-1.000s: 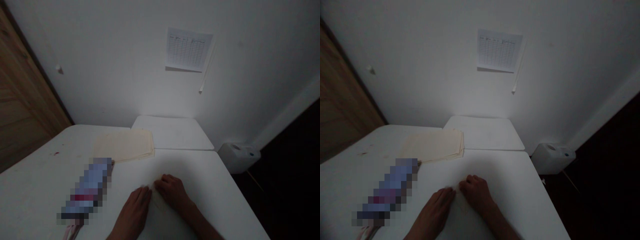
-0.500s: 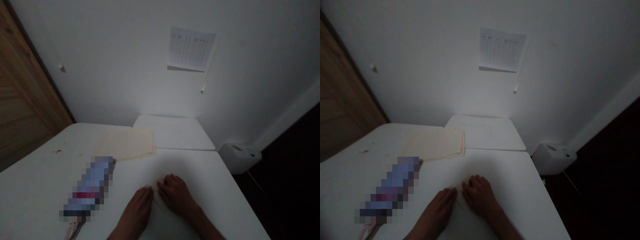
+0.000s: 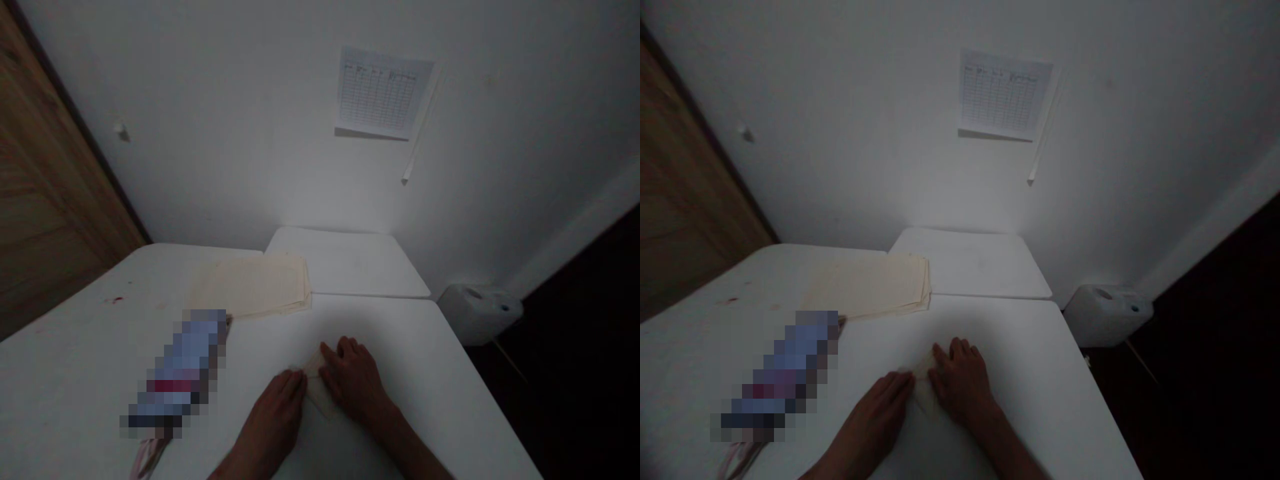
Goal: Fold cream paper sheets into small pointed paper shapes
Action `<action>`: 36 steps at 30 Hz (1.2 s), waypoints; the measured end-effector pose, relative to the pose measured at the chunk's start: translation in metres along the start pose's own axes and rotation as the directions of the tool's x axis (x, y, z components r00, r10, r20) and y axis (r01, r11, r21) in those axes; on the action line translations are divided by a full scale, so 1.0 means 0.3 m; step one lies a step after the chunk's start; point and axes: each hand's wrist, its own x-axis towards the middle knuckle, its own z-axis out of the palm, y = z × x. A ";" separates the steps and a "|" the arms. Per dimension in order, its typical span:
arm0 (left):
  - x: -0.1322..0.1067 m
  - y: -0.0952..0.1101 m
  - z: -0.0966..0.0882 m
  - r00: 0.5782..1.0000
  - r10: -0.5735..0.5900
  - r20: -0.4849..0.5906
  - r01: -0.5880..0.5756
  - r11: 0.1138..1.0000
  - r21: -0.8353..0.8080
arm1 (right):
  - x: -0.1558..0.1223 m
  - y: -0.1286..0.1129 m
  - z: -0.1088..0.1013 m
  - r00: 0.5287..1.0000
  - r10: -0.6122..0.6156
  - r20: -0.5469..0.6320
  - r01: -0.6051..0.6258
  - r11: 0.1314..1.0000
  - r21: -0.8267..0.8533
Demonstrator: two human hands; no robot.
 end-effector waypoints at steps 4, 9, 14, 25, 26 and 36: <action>0.001 0.001 -0.005 0.999 -0.001 -0.034 0.000 1.000 -0.025 | 0.003 0.005 0.003 0.999 0.040 -0.009 -0.041 0.999 -0.003; 0.036 0.008 -0.017 0.998 -0.023 -0.060 0.017 0.995 -0.102 | 0.003 0.010 0.007 0.999 0.036 -0.029 -0.035 0.999 0.008; 0.108 -0.001 -0.008 0.989 -0.148 0.006 0.147 0.972 -0.184 | -0.013 0.026 0.009 0.996 0.048 -0.076 -0.042 0.996 0.073; 0.189 0.012 -0.064 0.864 -0.429 0.264 0.489 0.838 -0.241 | -0.045 0.055 0.027 0.977 0.145 -0.159 -0.123 0.982 0.142; 0.197 0.018 -0.073 0.846 -0.444 0.296 0.511 0.834 -0.209 | -0.042 0.054 0.028 0.975 0.161 -0.156 -0.139 0.980 0.141; 0.205 0.030 -0.102 0.807 -0.498 0.319 0.558 0.819 -0.132 | -0.036 0.060 0.022 0.966 0.234 -0.106 -0.205 0.950 0.235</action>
